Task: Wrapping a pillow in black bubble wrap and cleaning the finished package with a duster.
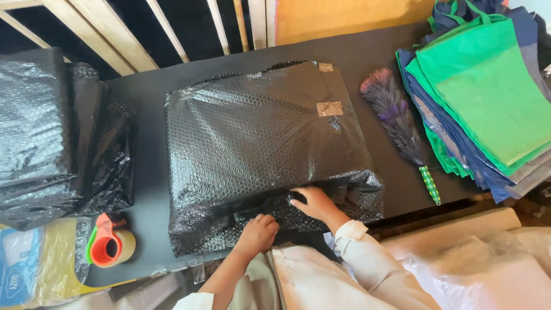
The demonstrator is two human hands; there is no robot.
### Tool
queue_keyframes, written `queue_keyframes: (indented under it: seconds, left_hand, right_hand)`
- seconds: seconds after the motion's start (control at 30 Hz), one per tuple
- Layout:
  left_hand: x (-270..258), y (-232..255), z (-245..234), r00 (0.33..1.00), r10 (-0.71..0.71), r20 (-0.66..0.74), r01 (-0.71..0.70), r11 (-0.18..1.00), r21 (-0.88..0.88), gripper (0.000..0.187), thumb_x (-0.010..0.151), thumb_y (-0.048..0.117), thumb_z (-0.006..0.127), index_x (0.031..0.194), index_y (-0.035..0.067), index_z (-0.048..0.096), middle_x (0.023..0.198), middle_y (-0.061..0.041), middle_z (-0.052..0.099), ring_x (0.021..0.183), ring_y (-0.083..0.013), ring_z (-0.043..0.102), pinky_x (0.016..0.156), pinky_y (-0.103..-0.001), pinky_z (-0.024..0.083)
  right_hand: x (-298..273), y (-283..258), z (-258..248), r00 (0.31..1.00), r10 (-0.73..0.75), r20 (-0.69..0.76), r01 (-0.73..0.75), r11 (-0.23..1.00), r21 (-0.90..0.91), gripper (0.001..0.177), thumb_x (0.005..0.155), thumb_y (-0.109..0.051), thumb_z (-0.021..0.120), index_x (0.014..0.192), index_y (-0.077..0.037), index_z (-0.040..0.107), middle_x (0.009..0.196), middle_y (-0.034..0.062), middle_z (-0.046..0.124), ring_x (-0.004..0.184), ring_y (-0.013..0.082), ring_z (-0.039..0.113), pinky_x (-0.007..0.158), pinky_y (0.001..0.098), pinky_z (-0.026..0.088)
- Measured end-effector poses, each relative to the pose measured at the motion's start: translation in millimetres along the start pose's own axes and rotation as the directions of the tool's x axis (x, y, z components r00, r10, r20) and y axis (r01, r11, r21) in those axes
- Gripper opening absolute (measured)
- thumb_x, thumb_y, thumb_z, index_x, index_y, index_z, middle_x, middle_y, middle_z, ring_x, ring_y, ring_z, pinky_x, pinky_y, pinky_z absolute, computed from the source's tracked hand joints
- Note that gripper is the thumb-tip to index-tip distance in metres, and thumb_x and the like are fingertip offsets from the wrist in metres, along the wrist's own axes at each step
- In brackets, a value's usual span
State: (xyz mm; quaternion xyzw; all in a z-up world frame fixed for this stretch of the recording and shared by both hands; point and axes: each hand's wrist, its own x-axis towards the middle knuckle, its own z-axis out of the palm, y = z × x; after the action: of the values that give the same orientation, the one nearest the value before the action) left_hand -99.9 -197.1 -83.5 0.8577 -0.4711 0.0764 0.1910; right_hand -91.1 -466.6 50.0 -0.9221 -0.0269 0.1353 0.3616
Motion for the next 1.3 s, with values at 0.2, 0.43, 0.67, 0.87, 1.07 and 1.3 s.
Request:
queue_keyframes:
  seconds: [0.2,0.43,0.67,0.87,1.07,1.3]
  left_hand:
    - [34,-3,-28,0.983,-0.049,-0.176,0.077,0.984,0.157,0.014,0.1,0.025,0.048,0.093,0.019,0.059,0.081,0.0,0.06,0.084,-0.0245,0.068,0.066,-0.034,0.054]
    - [66,-10,-66,0.97,-0.016,-0.241,0.068,0.975,0.21,0.009,0.104,0.022,0.054,0.106,0.016,0.061,0.076,0.001,0.056,0.079,-0.0209,0.064,0.067,-0.033,0.05]
    - [84,-7,-91,0.961,-0.002,-0.276,0.042,0.989,0.139,0.038,0.084,0.046,0.077,0.104,0.016,0.067,0.106,-0.004,0.061,0.089,-0.0245,0.065,0.067,-0.034,0.052]
    - [89,-2,-93,0.94,-0.063,-0.336,0.125,0.978,0.168,0.012,0.09,0.023,0.074,0.097,0.016,0.067,0.115,-0.007,0.064,0.082,-0.0261,0.069,0.063,-0.035,0.055]
    - [94,-17,-82,0.94,-0.086,-0.331,0.153,0.971,0.181,0.009,0.096,0.031,0.068,0.094,0.022,0.066,0.096,0.001,0.066,0.073,-0.021,0.07,0.062,-0.031,0.053]
    - [113,-16,-116,0.919,-0.392,-0.025,0.391,0.919,-0.053,0.013,0.097,0.04,0.066,0.102,0.028,0.068,0.085,0.006,0.069,0.069,-0.0206,0.073,0.064,-0.033,0.056]
  right_hand:
    - [-17,-18,-19,0.949,0.022,0.316,0.014,0.994,-0.112,0.125,0.058,-0.084,0.077,0.157,-0.018,0.038,0.162,0.0118,0.042,0.152,0.0295,0.036,0.125,0.0638,0.013]
    - [-25,27,22,0.919,-0.366,-0.144,0.263,0.844,-0.468,0.044,0.083,-0.02,0.077,0.126,-0.019,0.067,0.107,-0.0009,0.07,0.108,0.0199,0.065,0.091,0.0374,0.052]
    - [-9,8,-10,0.601,-0.709,-0.369,0.436,0.678,-0.591,0.016,0.084,-0.012,0.077,0.097,-0.021,0.075,0.089,-0.0046,0.064,0.094,0.0178,0.062,0.085,0.035,0.052]
    - [9,8,-18,0.53,-0.749,-0.397,0.47,0.65,-0.597,0.016,0.081,-0.012,0.081,0.096,-0.017,0.078,0.09,-0.0003,0.061,0.099,0.0218,0.062,0.09,0.0386,0.055]
    - [20,9,-12,0.618,-0.574,-0.537,0.435,0.819,-0.375,0.009,0.084,-0.015,0.081,0.093,-0.017,0.08,0.081,-0.0016,0.065,0.087,0.0174,0.069,0.077,0.0307,0.058]
    - [32,4,-30,0.839,-0.212,-0.502,0.232,0.972,-0.021,0.016,0.072,-0.023,0.091,0.082,-0.019,0.078,0.08,-0.004,0.067,0.083,0.0162,0.069,0.074,0.0294,0.056]
